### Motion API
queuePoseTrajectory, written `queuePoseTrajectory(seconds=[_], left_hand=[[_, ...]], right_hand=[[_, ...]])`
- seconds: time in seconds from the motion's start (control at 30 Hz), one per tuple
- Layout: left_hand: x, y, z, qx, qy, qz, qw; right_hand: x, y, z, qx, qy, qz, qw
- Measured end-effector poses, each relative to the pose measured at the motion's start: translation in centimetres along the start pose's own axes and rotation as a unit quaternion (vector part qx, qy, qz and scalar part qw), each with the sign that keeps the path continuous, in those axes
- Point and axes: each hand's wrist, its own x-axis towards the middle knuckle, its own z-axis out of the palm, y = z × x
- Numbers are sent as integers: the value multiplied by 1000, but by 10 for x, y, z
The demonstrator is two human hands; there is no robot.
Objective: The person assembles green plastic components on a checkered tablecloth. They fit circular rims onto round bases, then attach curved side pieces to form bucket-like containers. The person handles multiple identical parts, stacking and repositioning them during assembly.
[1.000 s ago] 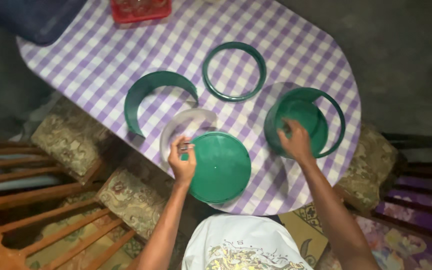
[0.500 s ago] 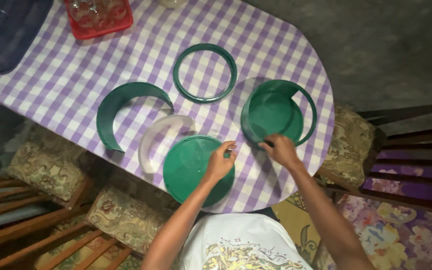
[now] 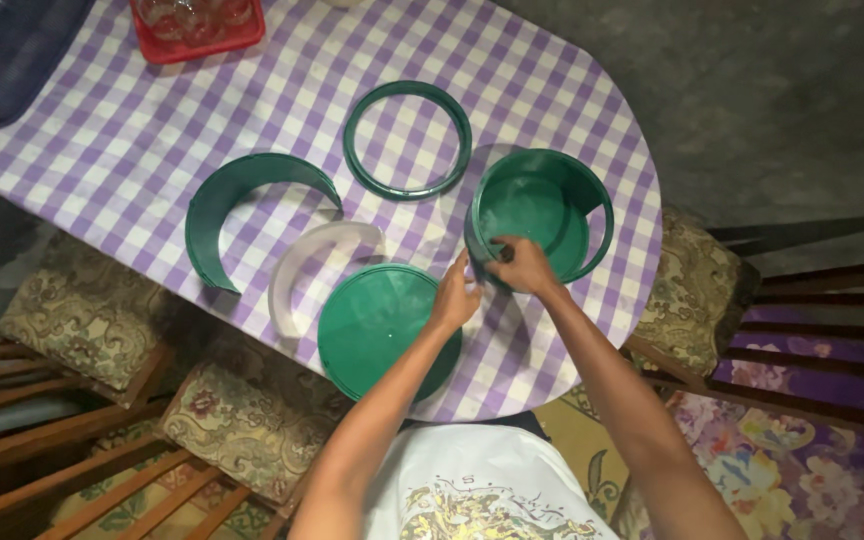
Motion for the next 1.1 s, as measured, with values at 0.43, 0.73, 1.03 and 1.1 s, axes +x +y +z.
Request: queuePoseTrajectory(seconds=[0.43,0.73,1.03,1.1], left_hand=[[24,13,17,143,53,34,988],[30,18,24,120,126,162,971],[28,-11,50,75,100,14,992],[29,-14,54,75,120,39,989]], right_hand=[[-23,-65,-17,-53,34,-27,998],[-39,-66,-9,-46,10,-17,999],[-37,-43,16,-94,26,-9,995],[-36,-43,18,-109,31,3,994]])
